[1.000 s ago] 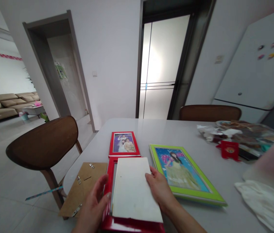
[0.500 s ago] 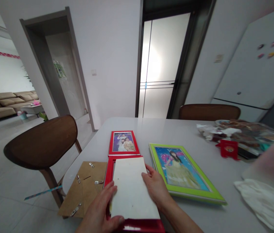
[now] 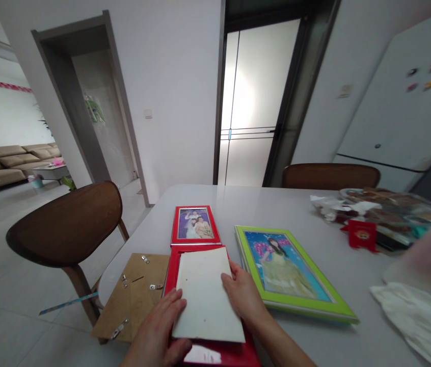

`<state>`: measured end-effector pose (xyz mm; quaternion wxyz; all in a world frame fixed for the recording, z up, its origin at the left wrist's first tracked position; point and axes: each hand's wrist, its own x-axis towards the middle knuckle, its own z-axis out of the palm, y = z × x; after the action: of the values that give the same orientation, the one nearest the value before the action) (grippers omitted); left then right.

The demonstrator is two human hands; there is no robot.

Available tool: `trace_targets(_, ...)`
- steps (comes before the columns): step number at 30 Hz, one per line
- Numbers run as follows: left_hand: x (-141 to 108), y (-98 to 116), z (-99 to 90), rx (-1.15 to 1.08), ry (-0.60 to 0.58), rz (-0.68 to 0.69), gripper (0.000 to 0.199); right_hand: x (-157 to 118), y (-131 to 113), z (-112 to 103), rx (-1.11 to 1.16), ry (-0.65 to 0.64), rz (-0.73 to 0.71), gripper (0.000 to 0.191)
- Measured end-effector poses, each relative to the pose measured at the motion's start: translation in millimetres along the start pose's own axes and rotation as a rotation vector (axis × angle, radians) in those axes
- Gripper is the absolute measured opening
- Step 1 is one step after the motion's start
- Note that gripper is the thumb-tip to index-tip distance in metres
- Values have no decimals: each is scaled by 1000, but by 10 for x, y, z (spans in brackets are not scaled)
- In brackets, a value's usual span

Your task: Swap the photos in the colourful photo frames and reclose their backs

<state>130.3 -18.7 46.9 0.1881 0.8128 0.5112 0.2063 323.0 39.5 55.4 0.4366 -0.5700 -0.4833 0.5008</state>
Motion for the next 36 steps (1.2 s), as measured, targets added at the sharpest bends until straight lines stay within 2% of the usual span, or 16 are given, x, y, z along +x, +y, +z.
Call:
trace_targets(5,7,20,-11,26,-21,-1,58,-2,-31,7,-84,-8,-43,49)
trace_targets(8,18,44,-36,29,-64,-23,57,4,-95,-15,-351,-20,-159,45)
trace_targets(11,34,80,-70,29,-54,-26,52,-7,-150,-29,-709,7,-256,34)
trace_targets(13,42,112,-92,52,-51,-26,47,-19,-151,-21,-927,63,-274,30)
trace_targets(16,46,158,-118,115,-79,-44,38,-26,-103,5,-1105,138,-269,38)
trace_targets(19,41,180,-141,135,-107,-43,35,-17,-46,23,-1178,168,-272,47)
trace_targets(23,38,205,-166,100,-147,-52,45,-46,-25,72,-1233,152,-316,40)
trace_targets(27,44,248,-195,73,-207,-44,54,-165,-43,175,-1200,-9,-536,31)
trace_targets(29,25,218,-248,70,-207,-13,55,-218,-55,205,-1204,-81,-570,26)
trace_targets(33,-146,-70,-463,120,-79,-3,63,-284,-109,225,-1169,-116,-525,26)
trace_targets(36,-359,-438,-573,241,-47,-153,75,-379,-173,351,-1055,-179,-545,28)
